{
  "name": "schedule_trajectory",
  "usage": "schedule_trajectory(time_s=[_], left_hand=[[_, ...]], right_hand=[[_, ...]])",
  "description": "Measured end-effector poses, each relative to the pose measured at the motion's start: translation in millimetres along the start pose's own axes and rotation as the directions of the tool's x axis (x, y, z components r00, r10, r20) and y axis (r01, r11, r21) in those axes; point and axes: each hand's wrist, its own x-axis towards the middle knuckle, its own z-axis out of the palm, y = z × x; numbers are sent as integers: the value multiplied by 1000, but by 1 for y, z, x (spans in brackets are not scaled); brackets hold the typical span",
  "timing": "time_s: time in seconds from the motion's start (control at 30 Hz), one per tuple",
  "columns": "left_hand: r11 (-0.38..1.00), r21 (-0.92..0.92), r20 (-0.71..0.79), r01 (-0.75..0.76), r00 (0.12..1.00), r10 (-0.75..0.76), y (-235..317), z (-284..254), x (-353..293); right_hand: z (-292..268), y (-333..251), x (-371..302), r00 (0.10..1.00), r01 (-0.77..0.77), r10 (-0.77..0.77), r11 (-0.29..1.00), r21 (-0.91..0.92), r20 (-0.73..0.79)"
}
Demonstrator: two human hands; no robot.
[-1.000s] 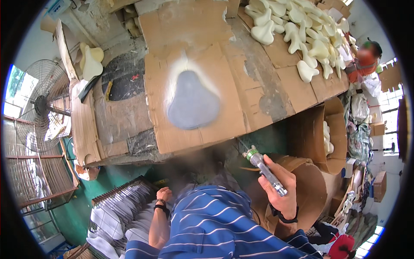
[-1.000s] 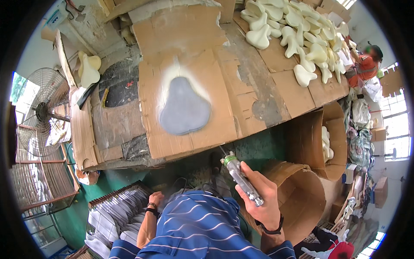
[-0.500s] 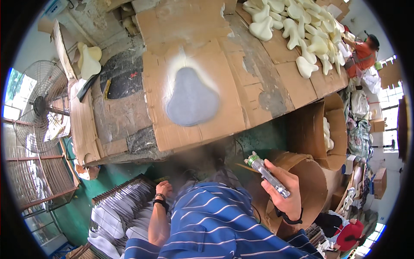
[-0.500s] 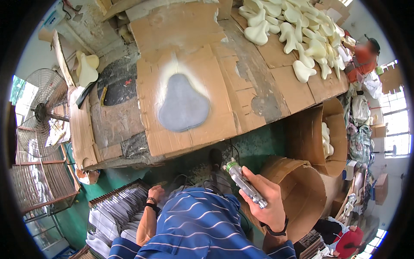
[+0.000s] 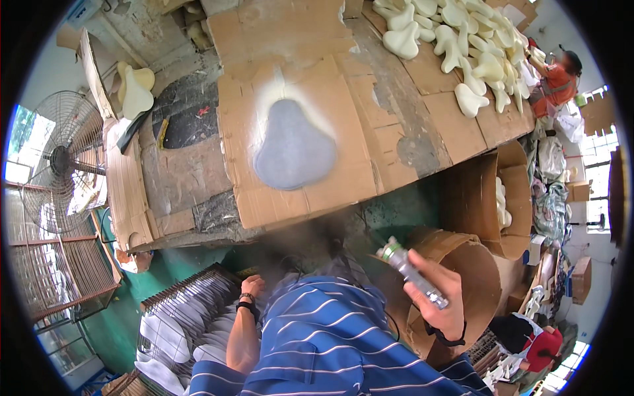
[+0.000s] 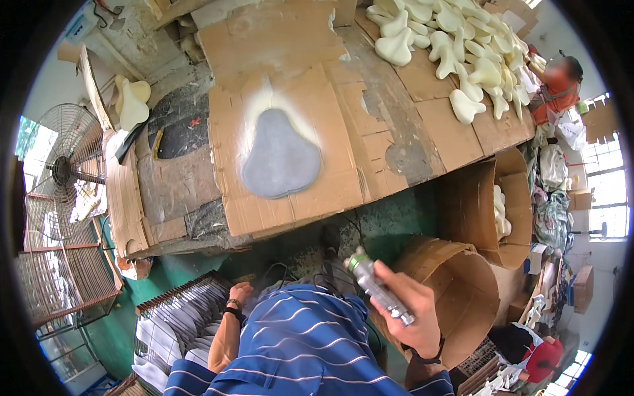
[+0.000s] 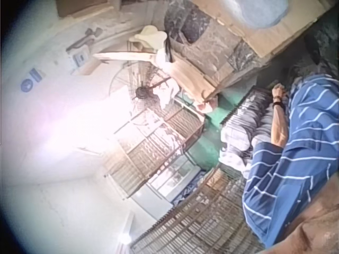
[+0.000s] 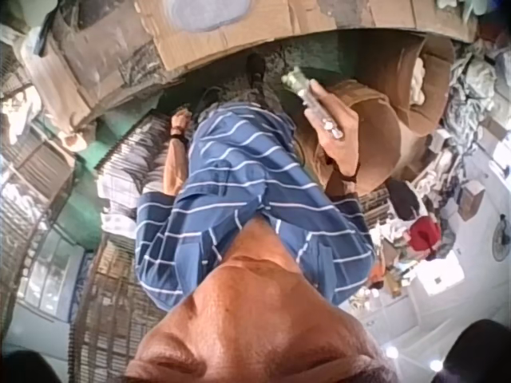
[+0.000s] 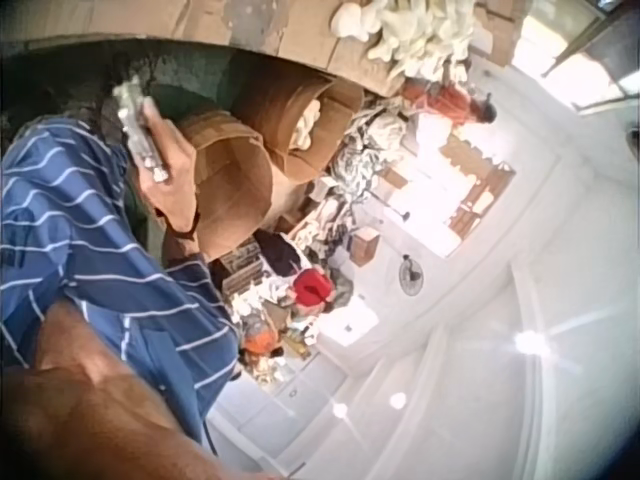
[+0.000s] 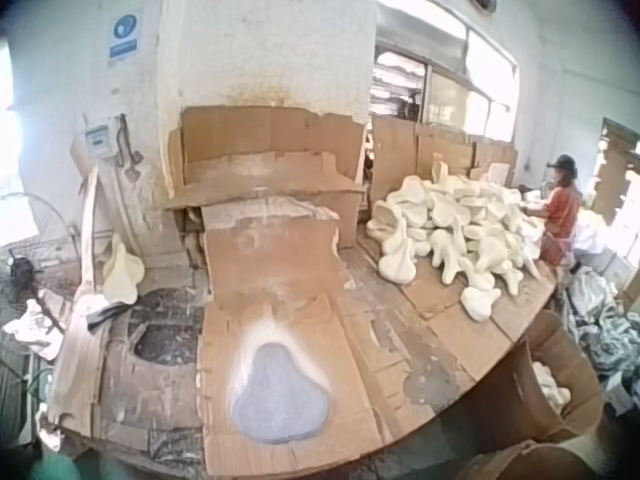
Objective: The person repeatedly picks up white, irregularly shaped objects from a metal rack and places them on a cardboard-covered workbench. They use a handheld spray gun to apply a grey coating to the objects, then return the finished items to the rack. This cycle is performed continuously throughout the video.
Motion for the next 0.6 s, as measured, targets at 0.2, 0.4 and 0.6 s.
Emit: schedule_trajectory(time_s=[0.2, 0.4, 0.6], left_hand=[[998, -57, -23, -33, 999, 31, -17, -4, 11], [997, -81, 28, -15, 999, 18, 18, 0, 18], [969, 10, -2, -247, 969, 247, 105, 31, 10]], right_hand=[[4, 3, 1, 991, -117, 117, 993, 2, -59], [15, -4, 4, 997, -74, 71, 994, 87, 32], [5, 7, -1, 999, -34, 34, 997, 76, 6]])
